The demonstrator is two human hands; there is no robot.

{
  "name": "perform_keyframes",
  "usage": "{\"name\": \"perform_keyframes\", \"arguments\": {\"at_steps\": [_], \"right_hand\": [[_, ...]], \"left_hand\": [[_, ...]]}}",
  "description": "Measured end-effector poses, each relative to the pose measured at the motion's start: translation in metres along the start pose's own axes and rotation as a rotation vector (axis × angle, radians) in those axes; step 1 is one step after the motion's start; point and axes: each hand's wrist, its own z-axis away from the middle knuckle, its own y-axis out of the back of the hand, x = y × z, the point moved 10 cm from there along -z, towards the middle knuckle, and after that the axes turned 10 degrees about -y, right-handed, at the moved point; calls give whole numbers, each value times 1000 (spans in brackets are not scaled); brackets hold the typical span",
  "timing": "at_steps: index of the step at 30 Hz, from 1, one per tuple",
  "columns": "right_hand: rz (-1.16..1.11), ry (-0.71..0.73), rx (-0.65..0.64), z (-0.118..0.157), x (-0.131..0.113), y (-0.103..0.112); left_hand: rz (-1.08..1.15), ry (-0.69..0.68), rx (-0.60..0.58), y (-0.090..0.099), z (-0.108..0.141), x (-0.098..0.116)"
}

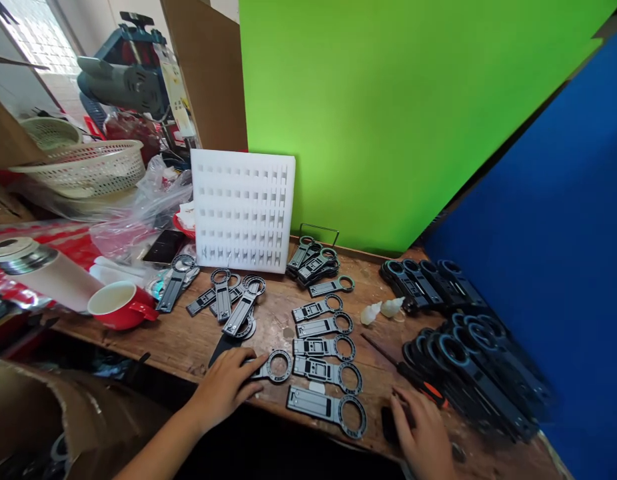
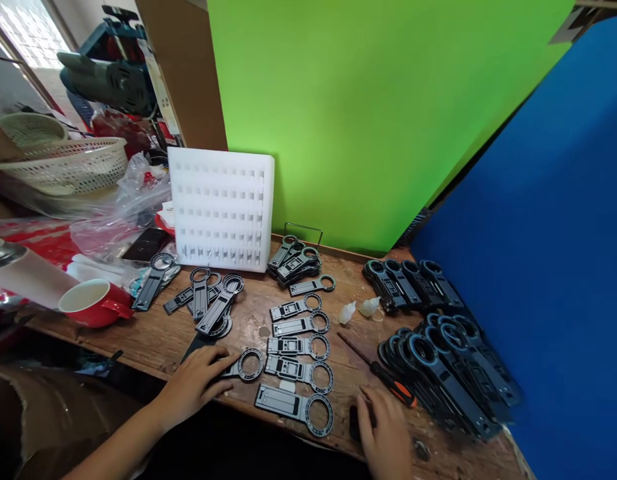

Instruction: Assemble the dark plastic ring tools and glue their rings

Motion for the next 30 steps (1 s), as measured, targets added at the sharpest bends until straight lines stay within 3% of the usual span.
{"name": "perform_keyframes", "arguments": {"at_steps": [4,7,13,20,30], "right_hand": [[93,-137,56,0,56,10],[120,-222,46,0,73,6],[142,-239,7,1,67,-3],[214,-200,-24,-2,57,-3],[219,-199,-34,-1,61,-8]], "left_hand": [[7,-64,-4,0,-4,1],[0,-86,18,4,-7,1],[-32,-93,108,10,-6,2],[-80,-204,80,7,-5,14],[-106,-162,72,7,-6,13]]}}
